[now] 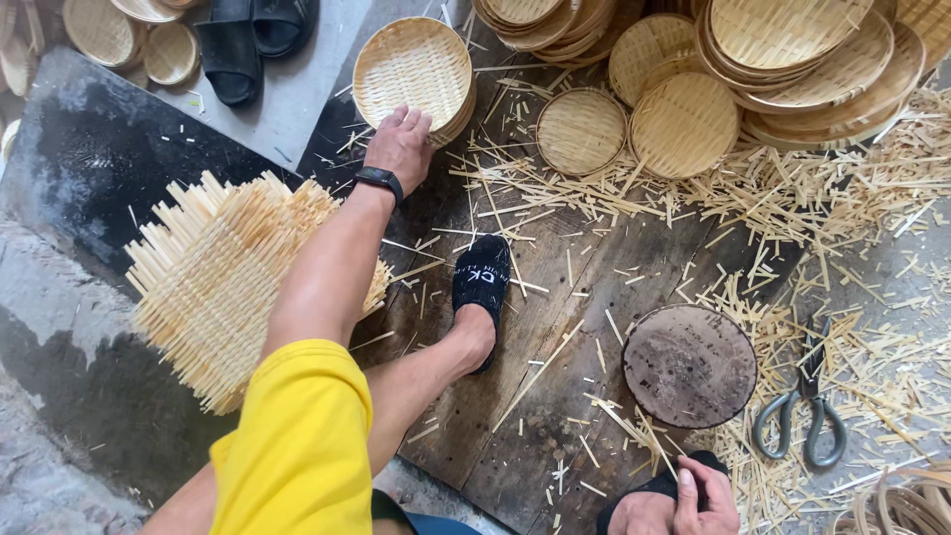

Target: The person sits on the floor and repeatedly assembles small round bamboo baskets. They place a circular bamboo frame over a square woven mat, fold the mat edges up, trim excess with shears, and stack the finished baskets.

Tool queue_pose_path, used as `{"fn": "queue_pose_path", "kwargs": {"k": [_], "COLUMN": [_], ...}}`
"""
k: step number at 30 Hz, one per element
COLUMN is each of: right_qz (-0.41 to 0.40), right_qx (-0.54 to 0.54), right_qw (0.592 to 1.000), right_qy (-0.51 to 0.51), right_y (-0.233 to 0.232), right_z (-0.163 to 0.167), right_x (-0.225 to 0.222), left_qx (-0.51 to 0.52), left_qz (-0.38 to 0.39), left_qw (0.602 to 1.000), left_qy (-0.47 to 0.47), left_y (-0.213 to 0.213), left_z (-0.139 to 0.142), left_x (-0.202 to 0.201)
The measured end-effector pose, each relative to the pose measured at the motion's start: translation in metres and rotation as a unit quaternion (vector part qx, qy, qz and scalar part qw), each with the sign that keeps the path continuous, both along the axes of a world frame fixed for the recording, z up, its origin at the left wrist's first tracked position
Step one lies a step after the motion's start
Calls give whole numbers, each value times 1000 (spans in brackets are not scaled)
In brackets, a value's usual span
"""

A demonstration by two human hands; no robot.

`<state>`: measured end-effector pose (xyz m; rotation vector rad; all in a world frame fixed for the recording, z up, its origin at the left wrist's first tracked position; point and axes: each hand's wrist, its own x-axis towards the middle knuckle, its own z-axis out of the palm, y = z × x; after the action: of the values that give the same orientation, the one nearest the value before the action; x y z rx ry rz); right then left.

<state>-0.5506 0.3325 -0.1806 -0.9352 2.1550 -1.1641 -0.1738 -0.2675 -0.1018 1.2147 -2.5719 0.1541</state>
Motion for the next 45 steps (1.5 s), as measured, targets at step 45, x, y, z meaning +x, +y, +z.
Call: {"fn": "queue_pose_path", "kwargs": {"k": [45], "right_qz": [-60], "right_qx": [85], "right_qw": [925], "right_qy": [-365], "right_y": [-92], "right_z": [8], "right_x": [-41], "left_qx": [347], "left_qz": [375], "left_qw": [837], "left_qy": [-197], "left_y": [236], "left_z": [134], "left_x": [204]}}
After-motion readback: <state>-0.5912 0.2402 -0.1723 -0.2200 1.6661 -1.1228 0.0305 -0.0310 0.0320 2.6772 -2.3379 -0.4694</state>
